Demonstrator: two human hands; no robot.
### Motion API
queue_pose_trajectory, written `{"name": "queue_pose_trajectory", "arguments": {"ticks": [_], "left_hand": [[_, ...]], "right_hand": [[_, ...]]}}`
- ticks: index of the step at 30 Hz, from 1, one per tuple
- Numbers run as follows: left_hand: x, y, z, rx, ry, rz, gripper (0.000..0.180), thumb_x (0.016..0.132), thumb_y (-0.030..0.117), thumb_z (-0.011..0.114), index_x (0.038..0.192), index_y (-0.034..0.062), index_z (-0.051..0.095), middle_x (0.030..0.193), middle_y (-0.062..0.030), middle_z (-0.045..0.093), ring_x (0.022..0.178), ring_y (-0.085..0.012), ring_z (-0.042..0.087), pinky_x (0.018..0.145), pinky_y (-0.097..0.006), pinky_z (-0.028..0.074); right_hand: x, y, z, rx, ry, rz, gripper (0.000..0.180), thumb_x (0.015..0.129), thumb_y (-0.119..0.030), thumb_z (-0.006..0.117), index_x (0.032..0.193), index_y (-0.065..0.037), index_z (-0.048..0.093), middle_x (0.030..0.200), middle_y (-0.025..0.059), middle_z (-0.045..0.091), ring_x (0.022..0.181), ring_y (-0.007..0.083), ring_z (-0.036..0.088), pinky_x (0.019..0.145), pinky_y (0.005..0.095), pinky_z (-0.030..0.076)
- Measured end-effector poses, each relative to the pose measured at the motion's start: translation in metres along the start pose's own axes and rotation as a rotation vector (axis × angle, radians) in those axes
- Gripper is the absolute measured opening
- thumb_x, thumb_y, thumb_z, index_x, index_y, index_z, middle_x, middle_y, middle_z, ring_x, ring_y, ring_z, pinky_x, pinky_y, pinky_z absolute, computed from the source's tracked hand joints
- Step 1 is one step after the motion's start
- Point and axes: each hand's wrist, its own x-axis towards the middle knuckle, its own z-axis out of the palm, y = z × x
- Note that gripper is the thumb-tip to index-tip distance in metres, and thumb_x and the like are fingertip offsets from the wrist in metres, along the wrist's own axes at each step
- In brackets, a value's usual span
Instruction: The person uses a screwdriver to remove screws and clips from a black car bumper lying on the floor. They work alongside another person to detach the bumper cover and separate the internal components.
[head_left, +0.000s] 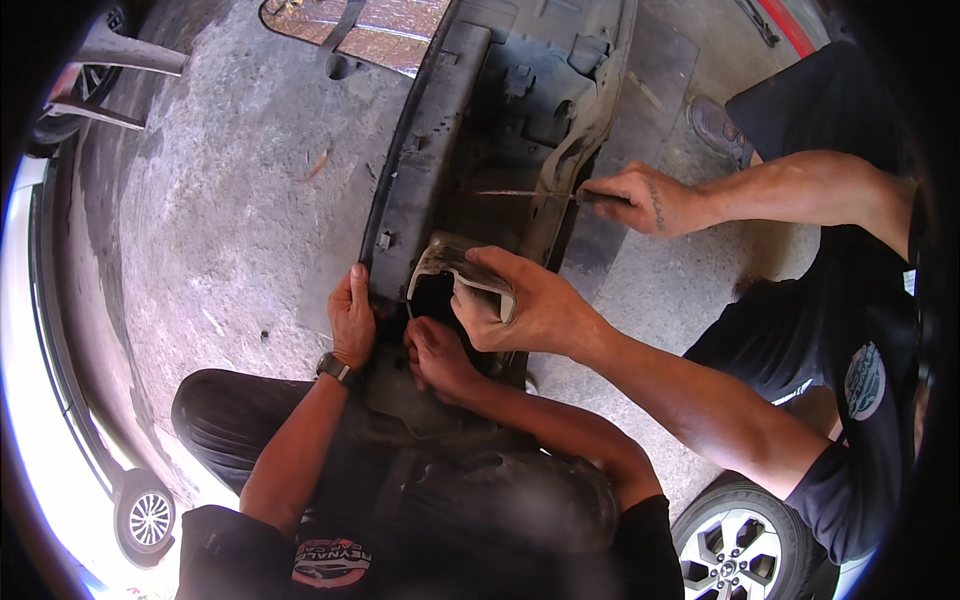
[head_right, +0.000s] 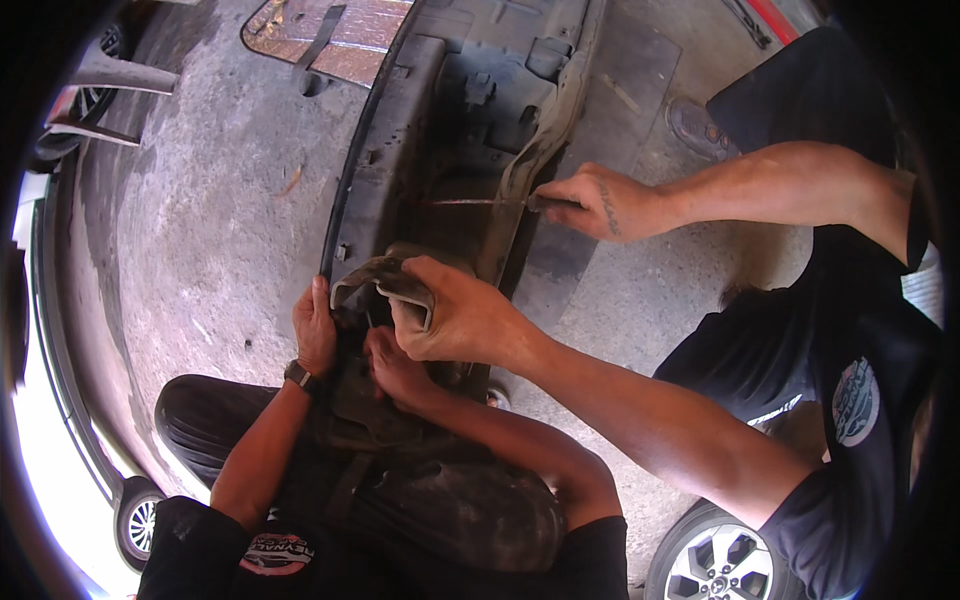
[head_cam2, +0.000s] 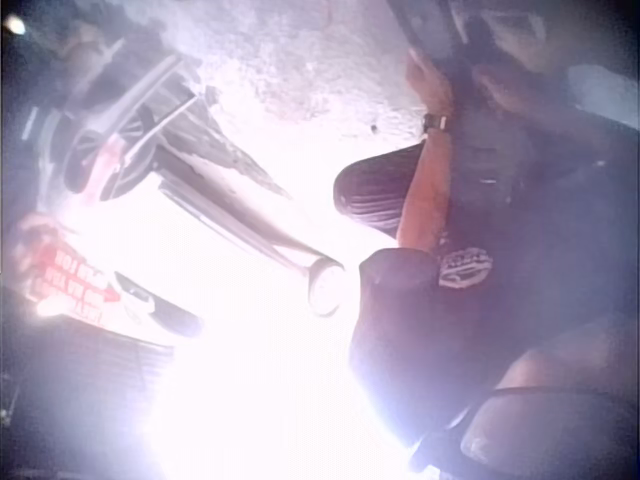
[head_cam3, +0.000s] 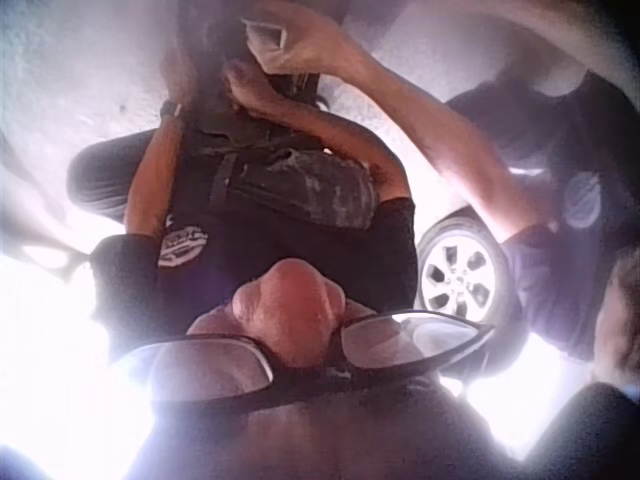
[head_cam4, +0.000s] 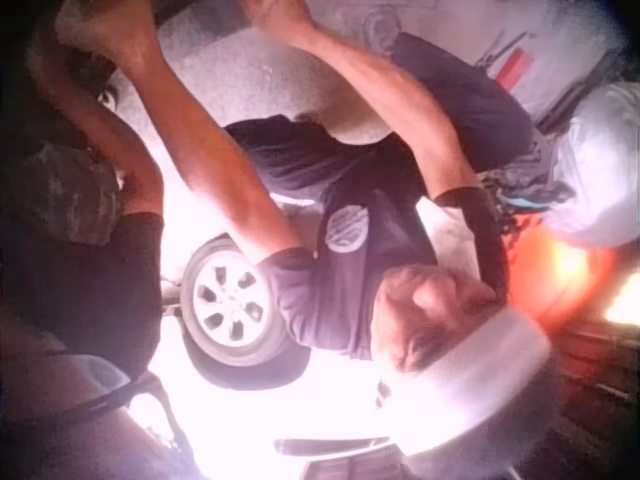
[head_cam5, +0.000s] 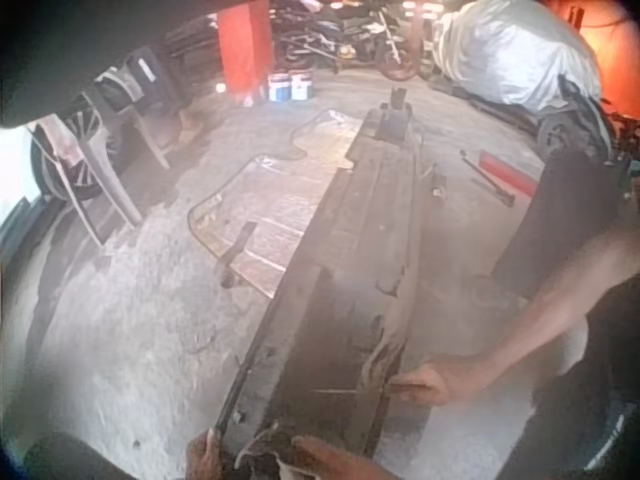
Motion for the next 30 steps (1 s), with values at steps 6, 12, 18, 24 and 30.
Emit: {"name": "queue_pose_trajectory", "arguments": {"ticks": [6,12,18,24,30], "left_hand": [[0.002,-0.003,-0.001,0.041,0.022,-0.008,0.045,0.105,0.043,0.046,0.080,0.0073,0.059,0.067,0.0076,0.048,0.058,-0.0027,0.042,0.050,-0.023,0.035],[0.011,-0.027,-0.021,-0.038,-0.035,-0.093,0.051,0.103,0.052,0.045,0.098,0.0046,0.061,0.085,0.0013,0.055,0.078,-0.0079,0.052,0.068,-0.025,0.044],[-0.006,-0.015,-0.049,-0.091,-0.168,-0.696,0.081,0.097,0.070,0.037,0.138,0.0022,0.049,0.129,-0.0100,0.057,0.115,-0.0193,0.056,0.096,-0.034,0.045],[-0.036,-0.020,-0.056,-0.497,-0.490,-0.873,0.072,0.098,0.063,0.043,0.141,0.0051,0.050,0.131,-0.0080,0.060,0.117,-0.0191,0.058,0.102,-0.035,0.045],[-0.032,-0.035,-0.056,-0.396,-0.428,-0.833,0.057,0.100,0.050,0.051,0.136,0.0064,0.055,0.127,-0.0062,0.064,0.114,-0.0189,0.061,0.103,-0.034,0.046]], "right_hand": [[0.001,-0.013,-0.001,0.119,-0.035,0.137,0.032,0.106,-0.037,0.039,0.091,-0.011,0.048,0.061,-0.0016,0.037,0.041,0.0108,0.036,0.037,0.0289,0.038],[0.007,-0.011,-0.001,-0.076,0.047,0.098,0.033,0.104,-0.037,0.043,0.087,-0.009,0.049,0.062,-0.0026,0.041,0.043,0.0077,0.037,0.035,0.0274,0.036],[0.007,-0.011,-0.005,-0.047,0.026,0.104,0.034,0.105,-0.038,0.043,0.087,-0.009,0.049,0.062,-0.0030,0.040,0.043,0.0075,0.038,0.035,0.0273,0.036],[0.002,-0.016,-0.003,0.185,-0.050,0.169,0.036,0.105,-0.040,0.045,0.085,-0.010,0.047,0.057,-0.0038,0.038,0.038,0.0076,0.033,0.034,0.0269,0.034],[0.010,-0.014,-0.010,0.089,-0.040,0.219,0.035,0.105,-0.039,0.046,0.085,-0.010,0.047,0.055,-0.0040,0.035,0.037,0.0086,0.034,0.034,0.0276,0.032]]}}
